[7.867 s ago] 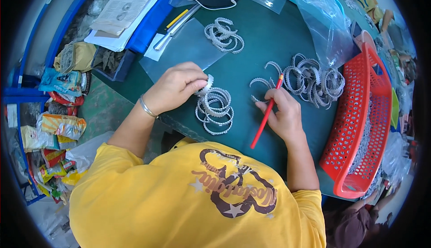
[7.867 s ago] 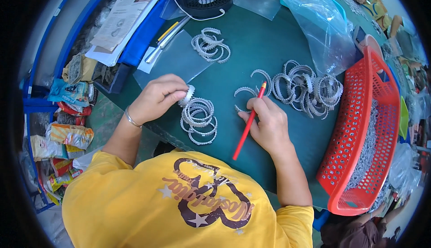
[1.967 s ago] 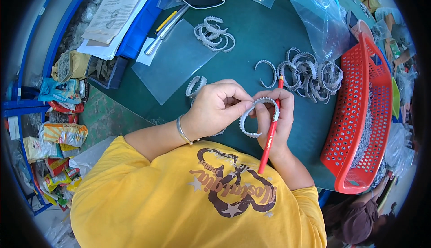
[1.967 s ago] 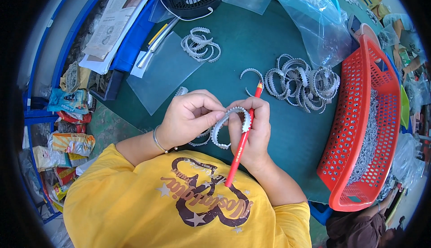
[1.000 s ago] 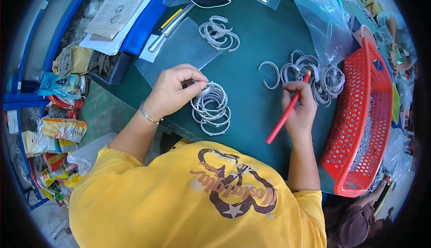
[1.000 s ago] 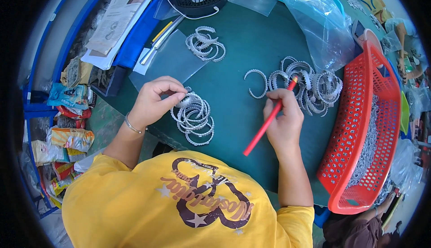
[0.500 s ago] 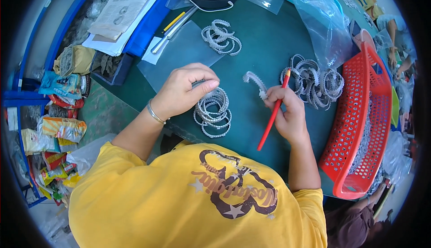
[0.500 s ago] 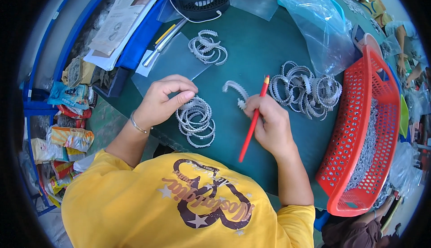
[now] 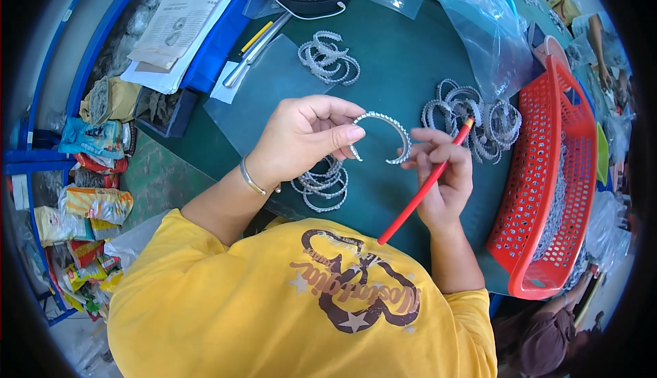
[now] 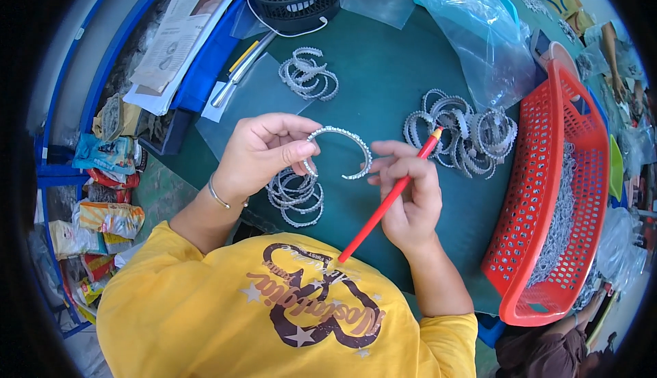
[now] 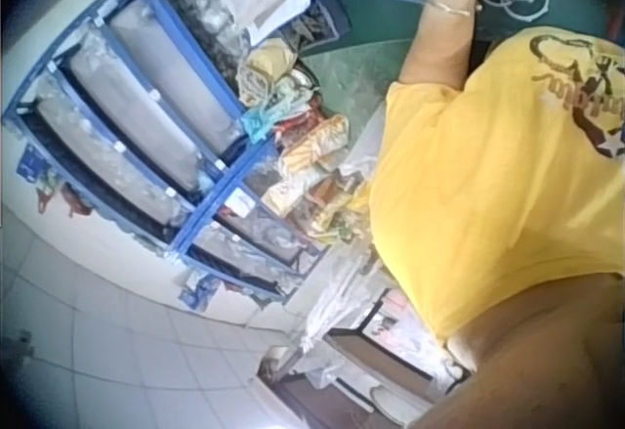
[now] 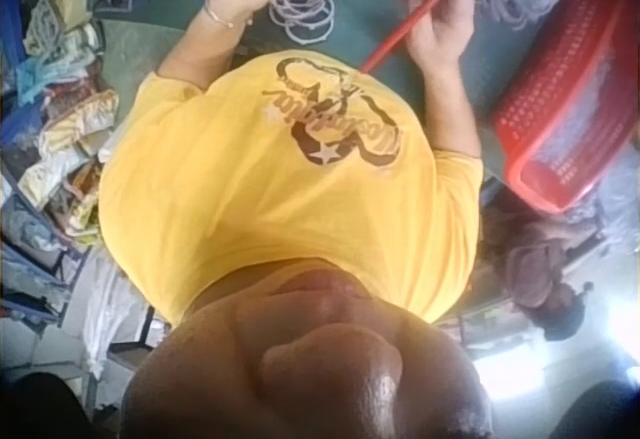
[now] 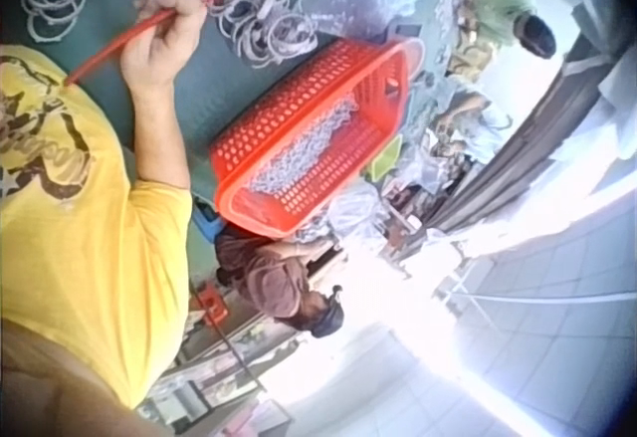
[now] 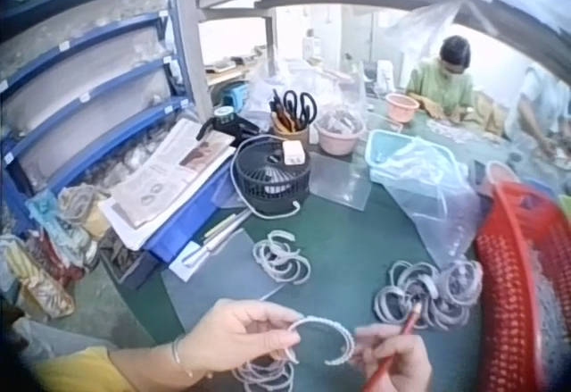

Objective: The person assembles small metal rings and curved toothed components by hand at a workbench.

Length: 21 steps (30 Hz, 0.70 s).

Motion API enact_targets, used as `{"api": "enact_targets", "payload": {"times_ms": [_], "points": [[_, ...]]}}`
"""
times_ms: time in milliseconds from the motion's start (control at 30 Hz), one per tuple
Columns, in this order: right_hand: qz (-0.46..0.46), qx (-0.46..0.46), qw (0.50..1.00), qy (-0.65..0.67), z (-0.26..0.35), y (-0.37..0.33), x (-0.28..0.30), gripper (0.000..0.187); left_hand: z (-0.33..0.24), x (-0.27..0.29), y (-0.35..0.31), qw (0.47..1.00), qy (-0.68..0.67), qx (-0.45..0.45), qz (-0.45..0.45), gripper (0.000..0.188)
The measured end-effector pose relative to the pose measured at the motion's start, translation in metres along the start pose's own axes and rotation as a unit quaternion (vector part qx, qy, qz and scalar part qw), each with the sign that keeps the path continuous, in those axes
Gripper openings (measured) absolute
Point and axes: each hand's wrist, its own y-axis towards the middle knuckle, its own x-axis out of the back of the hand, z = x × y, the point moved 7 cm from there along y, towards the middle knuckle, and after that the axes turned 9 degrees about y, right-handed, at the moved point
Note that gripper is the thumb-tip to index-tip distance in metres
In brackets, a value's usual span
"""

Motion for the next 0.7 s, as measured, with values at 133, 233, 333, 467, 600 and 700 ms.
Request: {"api": "enact_targets", "payload": {"times_ms": [133, 233, 333, 467, 600, 700], "points": [[-0.041, -0.121, 0.988, 0.088, -0.013, -0.002, 0.002, 0.014, 0.000, -0.005, -0.003, 0.999, -0.018, -0.037, -0.004, 0.024], [-0.028, -0.143, 0.984, 0.102, -0.012, -0.002, 0.002, 0.016, 0.001, -0.008, -0.003, 0.999, -0.018, -0.044, 0.000, 0.025], [-0.035, -0.143, 0.982, 0.118, -0.012, -0.001, 0.003, 0.016, 0.001, -0.009, -0.003, 0.999, -0.020, -0.036, -0.001, 0.025], [-0.040, -0.140, 0.978, 0.153, -0.013, -0.002, 0.003, 0.017, 0.000, -0.009, -0.003, 0.999, -0.027, -0.041, -0.002, 0.026], [-0.026, -0.123, 0.978, 0.166, -0.017, -0.003, 0.005, 0.018, -0.003, -0.010, -0.005, 0.998, -0.027, -0.058, -0.004, 0.026], [-0.026, -0.096, 0.980, 0.170, -0.014, -0.003, 0.006, 0.019, 0.000, -0.009, -0.005, 0.999, -0.002, -0.052, 0.011, 0.024]]}}
